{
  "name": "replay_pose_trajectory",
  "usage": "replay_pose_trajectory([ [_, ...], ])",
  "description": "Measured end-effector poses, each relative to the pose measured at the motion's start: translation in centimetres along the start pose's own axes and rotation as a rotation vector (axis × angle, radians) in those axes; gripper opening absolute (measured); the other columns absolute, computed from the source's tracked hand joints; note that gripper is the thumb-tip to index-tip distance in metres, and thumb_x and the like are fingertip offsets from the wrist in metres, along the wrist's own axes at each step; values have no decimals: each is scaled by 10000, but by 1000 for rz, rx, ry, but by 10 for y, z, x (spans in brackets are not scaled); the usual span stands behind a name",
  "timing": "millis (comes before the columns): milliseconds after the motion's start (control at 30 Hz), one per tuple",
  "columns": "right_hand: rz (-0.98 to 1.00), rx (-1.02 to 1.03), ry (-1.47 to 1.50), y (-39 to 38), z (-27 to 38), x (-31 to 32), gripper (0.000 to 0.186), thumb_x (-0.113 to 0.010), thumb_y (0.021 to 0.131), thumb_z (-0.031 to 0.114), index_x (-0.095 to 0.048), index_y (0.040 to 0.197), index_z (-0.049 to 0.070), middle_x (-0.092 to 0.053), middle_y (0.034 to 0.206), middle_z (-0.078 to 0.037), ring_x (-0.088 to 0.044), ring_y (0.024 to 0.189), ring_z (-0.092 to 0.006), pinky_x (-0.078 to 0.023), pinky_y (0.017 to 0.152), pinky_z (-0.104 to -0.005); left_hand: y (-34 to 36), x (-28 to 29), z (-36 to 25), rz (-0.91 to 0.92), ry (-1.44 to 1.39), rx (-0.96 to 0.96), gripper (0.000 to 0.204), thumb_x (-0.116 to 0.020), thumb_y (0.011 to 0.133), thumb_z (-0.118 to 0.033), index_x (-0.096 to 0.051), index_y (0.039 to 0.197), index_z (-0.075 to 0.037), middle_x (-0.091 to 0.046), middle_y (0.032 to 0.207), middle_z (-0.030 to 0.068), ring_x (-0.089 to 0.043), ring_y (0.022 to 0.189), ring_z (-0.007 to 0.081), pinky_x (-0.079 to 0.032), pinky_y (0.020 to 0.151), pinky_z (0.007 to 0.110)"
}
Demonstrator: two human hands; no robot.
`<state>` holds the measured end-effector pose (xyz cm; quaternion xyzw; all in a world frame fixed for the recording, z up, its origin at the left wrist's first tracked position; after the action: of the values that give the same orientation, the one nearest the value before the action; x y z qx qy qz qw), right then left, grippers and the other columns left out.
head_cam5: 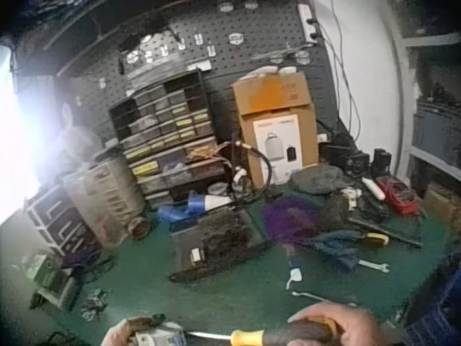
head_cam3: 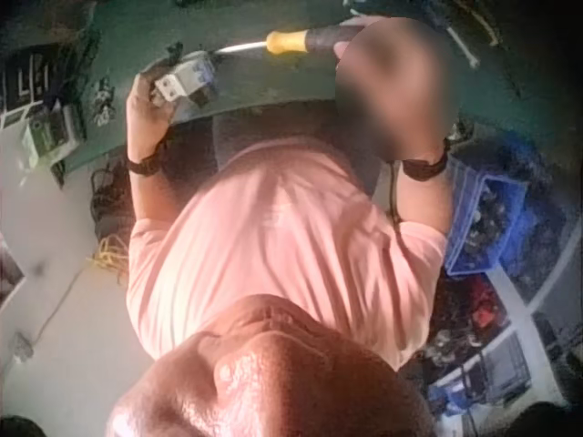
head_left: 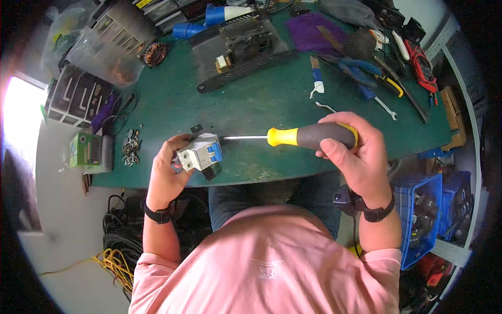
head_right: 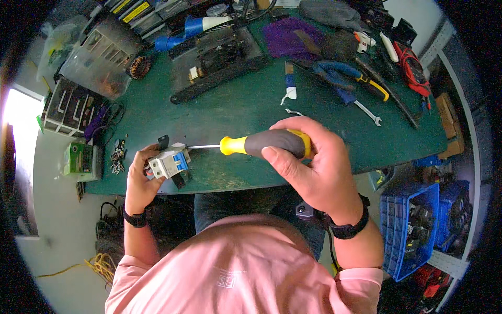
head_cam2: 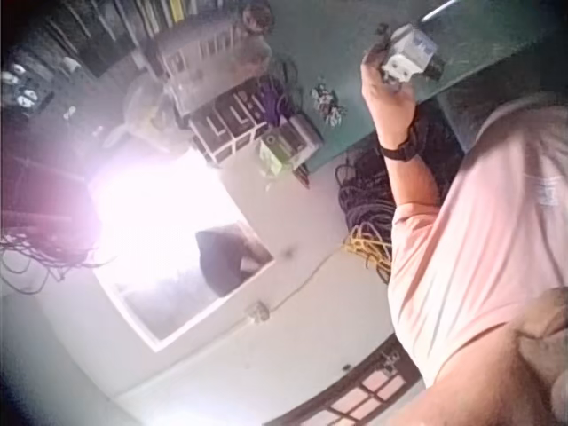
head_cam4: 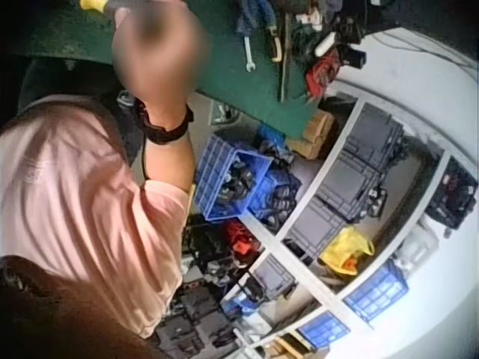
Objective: The person uses a yellow-handled screwdriver to tighten screws on a small white electrical component held in their left hand. They rotate the component to access different sides and continue tightening the screws throughout the clip.
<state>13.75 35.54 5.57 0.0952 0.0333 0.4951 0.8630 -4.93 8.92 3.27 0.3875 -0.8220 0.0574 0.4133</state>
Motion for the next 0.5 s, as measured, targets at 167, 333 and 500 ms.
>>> replay_pose_trajectory([
  [167, 50, 83, -118, 6, 10, -16, 304, -755, 833, 213, -630, 1024, 13, -659, 828, -77, -609, 746, -131, -481, 678, -267, -7, 0, 14, -42, -73, 103, 457, -683, 637, 65, -546, 1068, -4, -611, 1241, 161, -636, 1052, 215, -508, 840, 296],
  [333, 42, 137, -148, 3, 11, -21, 313, -761, 824, 216, -626, 1019, 13, -674, 837, -104, -647, 750, -173, -498, 675, -299, -12, 3, 22, -43, 2, 153, 492, -696, 625, 66, -538, 1086, -4, -589, 1265, 172, -635, 1056, 228, -499, 872, 296],
  [500, 86, 242, -312, -5, 32, -32, 323, -759, 810, 206, -610, 1028, 20, -667, 873, -162, -675, 777, -318, -517, 677, -354, -15, 1, 16, -116, -6, 65, 528, -766, 601, 10, -551, 1083, -10, -582, 1234, 201, -620, 1076, 282, -490, 899, 342],
])
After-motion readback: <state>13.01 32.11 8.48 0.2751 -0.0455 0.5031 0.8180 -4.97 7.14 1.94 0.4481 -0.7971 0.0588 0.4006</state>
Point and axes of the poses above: each hand's wrist, its own y-axis towards the middle knuckle, its own x-axis out of the back of the hand, z = x × y, the point moved 10 cm from there along y, towards the middle knuckle
